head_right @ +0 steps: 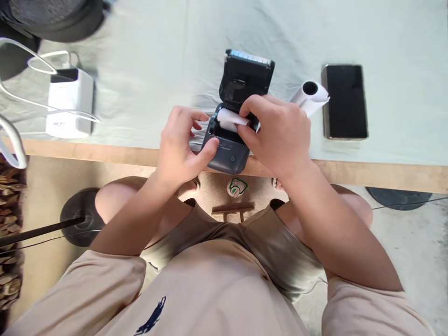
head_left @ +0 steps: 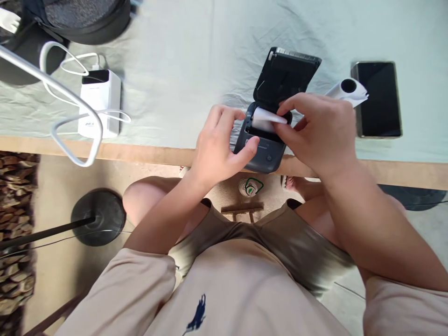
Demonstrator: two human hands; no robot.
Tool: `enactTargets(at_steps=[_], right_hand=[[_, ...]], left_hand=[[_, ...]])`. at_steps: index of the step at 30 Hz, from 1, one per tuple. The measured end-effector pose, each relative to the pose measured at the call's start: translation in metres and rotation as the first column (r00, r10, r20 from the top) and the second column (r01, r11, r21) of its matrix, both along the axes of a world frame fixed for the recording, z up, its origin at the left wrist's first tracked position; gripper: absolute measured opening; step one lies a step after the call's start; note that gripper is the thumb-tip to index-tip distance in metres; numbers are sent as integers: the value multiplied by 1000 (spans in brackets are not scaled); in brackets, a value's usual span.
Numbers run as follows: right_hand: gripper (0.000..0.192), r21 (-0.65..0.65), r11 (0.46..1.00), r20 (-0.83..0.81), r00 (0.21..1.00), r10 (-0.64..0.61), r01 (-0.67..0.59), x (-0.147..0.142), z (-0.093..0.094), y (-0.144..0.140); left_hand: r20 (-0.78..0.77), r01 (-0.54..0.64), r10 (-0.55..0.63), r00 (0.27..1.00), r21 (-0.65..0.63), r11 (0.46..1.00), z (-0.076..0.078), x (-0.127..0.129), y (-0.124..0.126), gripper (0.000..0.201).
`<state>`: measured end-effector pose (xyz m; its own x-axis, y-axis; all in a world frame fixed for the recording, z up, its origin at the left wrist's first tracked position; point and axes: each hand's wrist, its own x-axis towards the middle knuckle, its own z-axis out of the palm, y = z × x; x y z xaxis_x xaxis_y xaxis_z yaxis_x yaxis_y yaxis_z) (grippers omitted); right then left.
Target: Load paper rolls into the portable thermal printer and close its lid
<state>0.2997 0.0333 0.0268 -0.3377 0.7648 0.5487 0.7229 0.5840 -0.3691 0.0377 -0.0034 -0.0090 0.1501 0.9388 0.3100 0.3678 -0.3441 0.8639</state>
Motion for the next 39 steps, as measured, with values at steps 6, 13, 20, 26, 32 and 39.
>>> enactTargets(at_steps=[6, 13, 20, 26, 32, 39], right_hand=[[17, 76, 976, -33, 978, 208, -205, -9, 14, -26], [13, 85, 913, -106, 908, 406, -398, -4, 9, -47], [27, 85, 996, -404, 914, 48, -15, 2, -8, -15], [52, -146, 988, -477, 879, -25, -51, -5, -13, 5], [25, -64, 995, -271, 961, 53, -73, -5, -14, -3], [21, -110, 993, -194, 981, 12, -33, 0, -24, -1]], left_hand=[[-51, 103, -103, 993, -1, 995, -1, -13, -7, 93], [-80, 264, -268, 960, -65, 962, 7, -19, -14, 92], [-152, 251, -260, 954, -72, 965, 11, -20, -11, 81], [-105, 237, -244, 964, -81, 968, 3, -22, -8, 97], [14, 263, -264, 964, 59, 963, -24, -29, -12, 139], [-58, 247, -249, 967, -47, 968, -6, -27, -16, 123]])
